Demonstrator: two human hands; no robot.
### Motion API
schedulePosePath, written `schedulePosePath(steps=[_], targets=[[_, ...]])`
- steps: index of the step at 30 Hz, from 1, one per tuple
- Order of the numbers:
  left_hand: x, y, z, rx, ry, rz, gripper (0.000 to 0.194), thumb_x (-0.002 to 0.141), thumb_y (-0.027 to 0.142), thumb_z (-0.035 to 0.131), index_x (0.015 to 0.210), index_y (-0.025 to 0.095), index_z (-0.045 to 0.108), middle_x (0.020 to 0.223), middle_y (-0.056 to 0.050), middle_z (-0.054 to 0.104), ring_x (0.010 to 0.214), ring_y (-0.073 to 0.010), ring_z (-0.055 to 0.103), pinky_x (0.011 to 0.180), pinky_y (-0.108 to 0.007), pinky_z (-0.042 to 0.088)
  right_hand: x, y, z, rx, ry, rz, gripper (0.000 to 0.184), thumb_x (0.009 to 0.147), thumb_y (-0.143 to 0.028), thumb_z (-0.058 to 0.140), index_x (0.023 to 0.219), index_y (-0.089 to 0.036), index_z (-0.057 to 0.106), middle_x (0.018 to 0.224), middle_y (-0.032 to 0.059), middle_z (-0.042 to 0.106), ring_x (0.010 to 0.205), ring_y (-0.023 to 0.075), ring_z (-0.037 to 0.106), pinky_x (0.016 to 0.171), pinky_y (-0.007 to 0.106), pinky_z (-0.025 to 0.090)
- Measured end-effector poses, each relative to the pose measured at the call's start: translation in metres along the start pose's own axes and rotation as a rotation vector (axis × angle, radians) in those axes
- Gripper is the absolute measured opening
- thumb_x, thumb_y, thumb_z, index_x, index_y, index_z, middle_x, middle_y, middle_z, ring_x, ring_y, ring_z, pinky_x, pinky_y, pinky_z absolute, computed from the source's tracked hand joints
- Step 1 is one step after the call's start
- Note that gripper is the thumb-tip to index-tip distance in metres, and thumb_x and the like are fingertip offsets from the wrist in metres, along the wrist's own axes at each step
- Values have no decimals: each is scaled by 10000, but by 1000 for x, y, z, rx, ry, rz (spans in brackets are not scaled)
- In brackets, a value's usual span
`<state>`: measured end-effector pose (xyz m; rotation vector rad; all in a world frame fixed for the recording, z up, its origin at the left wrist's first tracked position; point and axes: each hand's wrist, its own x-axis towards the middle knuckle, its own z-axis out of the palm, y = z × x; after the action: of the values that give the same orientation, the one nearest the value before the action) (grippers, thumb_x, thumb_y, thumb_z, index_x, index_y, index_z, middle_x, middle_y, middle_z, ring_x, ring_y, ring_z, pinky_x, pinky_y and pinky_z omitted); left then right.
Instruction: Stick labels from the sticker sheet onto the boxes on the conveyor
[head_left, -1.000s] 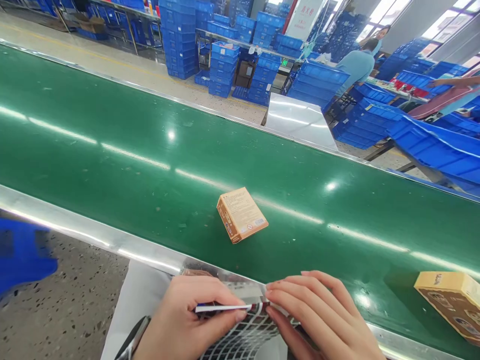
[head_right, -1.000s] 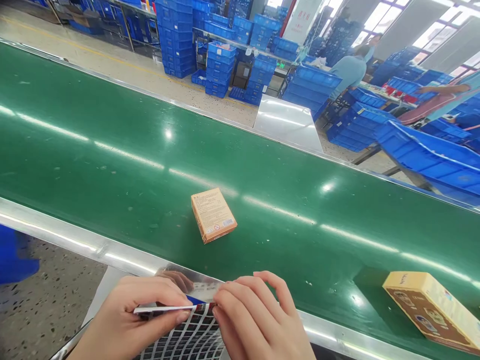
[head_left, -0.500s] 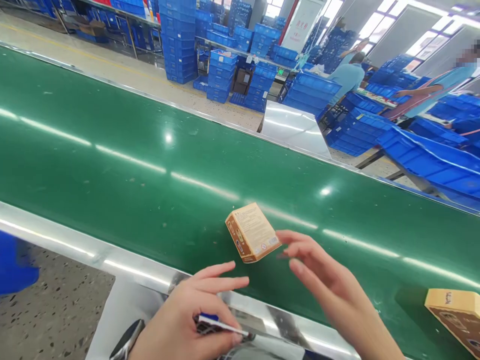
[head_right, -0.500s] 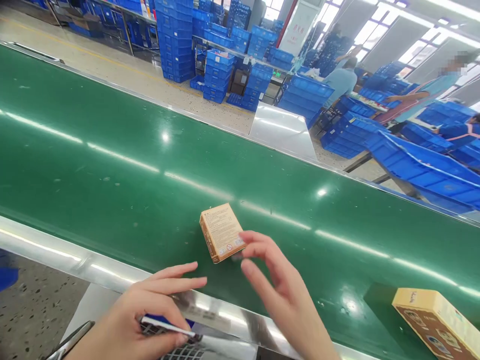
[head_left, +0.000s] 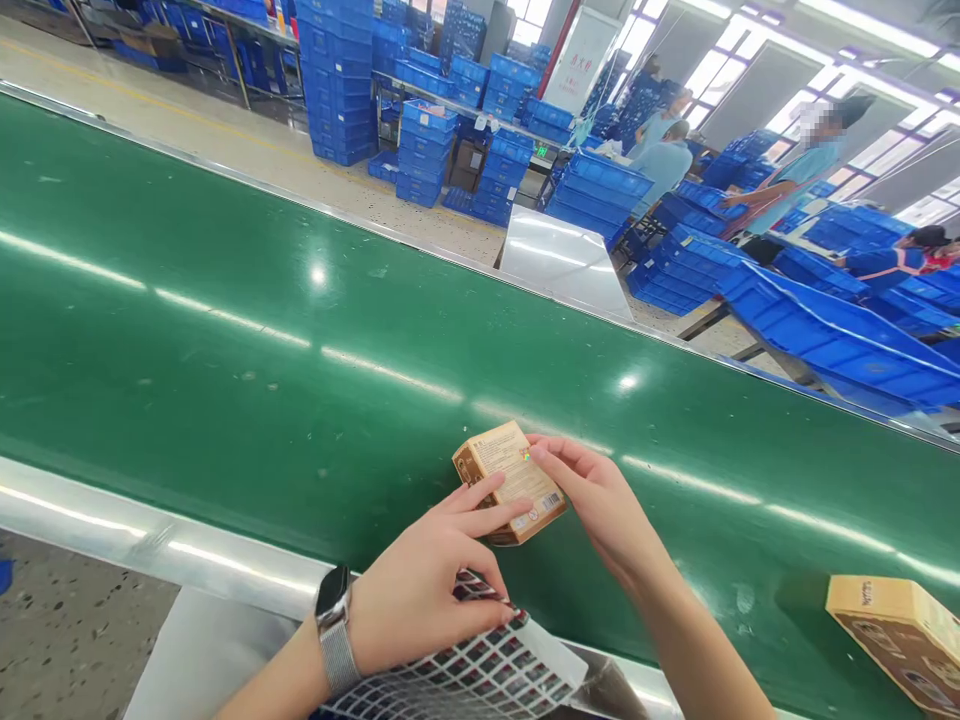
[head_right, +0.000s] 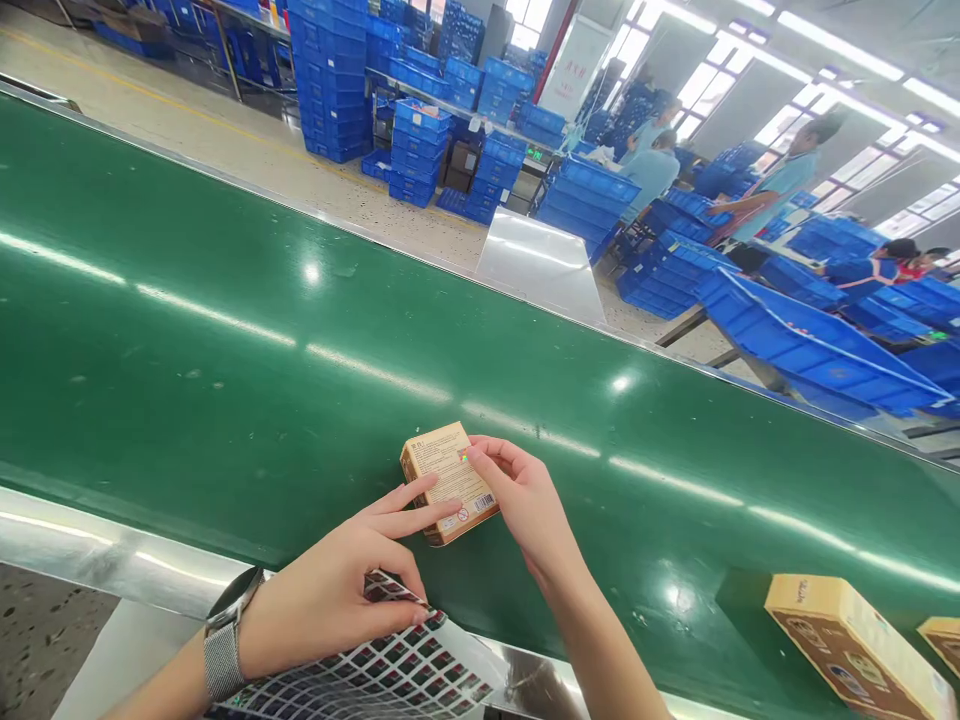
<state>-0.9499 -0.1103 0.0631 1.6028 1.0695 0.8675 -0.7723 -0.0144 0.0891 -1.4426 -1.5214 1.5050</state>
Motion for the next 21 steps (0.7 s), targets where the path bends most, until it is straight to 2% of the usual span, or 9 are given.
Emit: schedulePosePath(steps=[2,7,14,18,21], targets=[[1,3,4,-6,-6,-13,208,708,29,825,677,222,753,1472,-28,515,1497,-306,292,1200,-511,347,-1,1,-3,-15,25,-12,458,684,-638,782,790,-200,699,1047,92,731,881,275,632,695,328,488],[7,2,11,12,-28,-9,177,719,76,846,661,211,747,1469,-27,524,1497,-322,290,1196,-519,348,-2,5,-8,-96,83,-49,440,713,-625,726,763,-192,668,1073,98,722,771,239,630,606,312,480],[15,2,24,30,-42,40,190,696,64,855,654,213,746,1479,-33,518,1502,-321,274,1199,-525,337,-7,15,-5,-308,323,-152,375,757,-578,634,858,-217,610,836,94,705,746,286,649,582,360,493],[21,-8,34,-2,-55,67,196,656,47,862,665,205,747,1486,-53,524,1498,-344,270,1228,-568,223,1,18,-14,-363,500,-209,482,723,-601,642,988,-226,495,1017,123,697,634,249,654,576,370,498],[15,-33,30,-125,-90,117,132,698,162,858,674,203,734,1461,-45,567,1489,-365,286,1240,-577,126,-1,20,-20,-384,615,-286,448,707,-594,586,947,-218,550,944,130,705,731,310,677,629,408,493]])
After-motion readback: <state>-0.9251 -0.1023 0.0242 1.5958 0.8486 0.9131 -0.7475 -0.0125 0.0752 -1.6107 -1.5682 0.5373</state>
